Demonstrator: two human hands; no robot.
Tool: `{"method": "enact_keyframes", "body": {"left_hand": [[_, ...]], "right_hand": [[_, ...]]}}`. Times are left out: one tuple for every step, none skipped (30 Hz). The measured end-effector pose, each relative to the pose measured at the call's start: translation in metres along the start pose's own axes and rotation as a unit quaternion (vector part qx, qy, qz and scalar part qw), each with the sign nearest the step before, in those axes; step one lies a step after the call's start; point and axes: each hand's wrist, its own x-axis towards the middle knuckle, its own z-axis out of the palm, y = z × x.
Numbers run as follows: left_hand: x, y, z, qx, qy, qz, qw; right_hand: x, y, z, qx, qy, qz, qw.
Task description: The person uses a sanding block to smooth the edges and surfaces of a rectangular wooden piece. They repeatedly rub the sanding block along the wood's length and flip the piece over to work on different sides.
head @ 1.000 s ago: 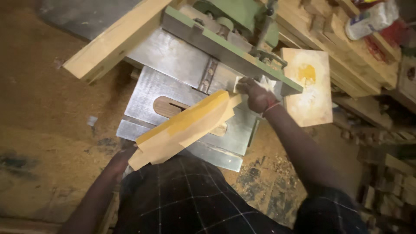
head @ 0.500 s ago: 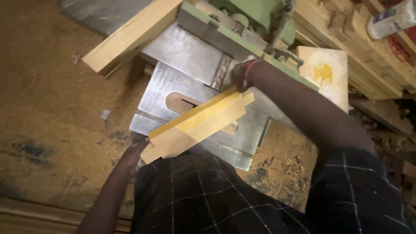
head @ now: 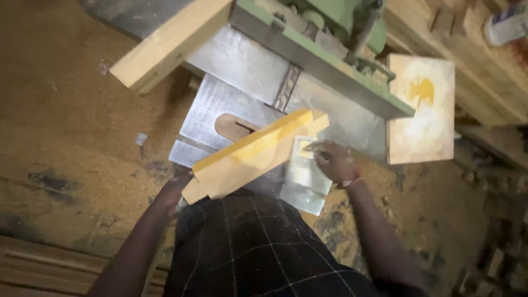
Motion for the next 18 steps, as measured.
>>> {"method": "enact_keyframes", "body": {"left_hand": [[0.004, -0.001, -0.006, -0.002, -0.005, 0.005, 1.000], [0.006, -0.004, -0.010, -0.004, -0.010, 0.010, 1.000], [0.009, -0.004, -0.009, 0.016, 0.020, -0.015, 1.000], [0.010, -0.001, -0.007, 0.037, 0.049, -0.040, 0.997], [0.006, 0.003, -0.008, 0.055, 0.084, -0.061, 0.993], [0.001, 0.007, -0.008, 0.088, 0.090, -0.048, 0.991], [-0.003, 0.010, -0.006, 0.122, 0.094, -0.037, 0.987], [-0.006, 0.010, -0.003, 0.155, 0.097, -0.026, 0.983], [-0.007, 0.009, 0.001, 0.139, 0.091, -0.021, 0.986], [-0.009, 0.011, 0.001, 0.122, 0.085, -0.015, 0.989], [-0.009, 0.009, 0.003, 0.098, 0.082, -0.005, 0.992], [-0.008, 0.009, 0.002, 0.074, 0.080, -0.021, 0.994], [-0.006, 0.010, 0.001, 0.048, 0.077, -0.037, 0.995], [-0.003, 0.008, 0.000, 0.022, 0.074, -0.052, 0.996], [-0.001, 0.009, -0.001, 0.044, 0.076, -0.039, 0.995], [0.003, 0.008, 0.002, 0.065, 0.078, -0.027, 0.994], [-0.001, 0.008, -0.002, 0.086, 0.085, -0.014, 0.993], [-0.006, 0.008, -0.006, 0.095, 0.085, -0.005, 0.992]], "right_hand": [[-0.007, 0.009, 0.021, -0.009, 0.074, -0.074, 0.994], [-0.015, 0.016, 0.038, -0.019, 0.147, -0.146, 0.978], [-0.024, 0.021, 0.047, -0.010, 0.171, -0.127, 0.977], [-0.033, 0.022, 0.057, -0.001, 0.195, -0.107, 0.975], [-0.035, 0.019, 0.069, 0.011, 0.216, -0.093, 0.972], [-0.031, 0.016, 0.077, 0.032, 0.241, -0.088, 0.966], [-0.028, 0.014, 0.084, 0.051, 0.267, -0.080, 0.959], [-0.025, 0.013, 0.090, 0.071, 0.293, -0.072, 0.951], [-0.024, 0.013, 0.095, 0.082, 0.322, -0.046, 0.942], [-0.022, 0.012, 0.100, 0.093, 0.351, -0.019, 0.932], [-0.017, 0.013, 0.102, 0.102, 0.375, -0.001, 0.921], [-0.012, 0.013, 0.105, 0.110, 0.393, -0.028, 0.912], [-0.007, 0.013, 0.106, 0.117, 0.410, -0.056, 0.903], [-0.005, 0.015, 0.103, 0.124, 0.426, -0.085, 0.892], [-0.003, 0.016, 0.101, 0.119, 0.411, -0.087, 0.899], [-0.002, 0.017, 0.096, 0.115, 0.397, -0.089, 0.906], [0.001, 0.016, 0.097, 0.115, 0.380, -0.092, 0.913], [0.005, 0.014, 0.098, 0.113, 0.364, -0.110, 0.918]]}}
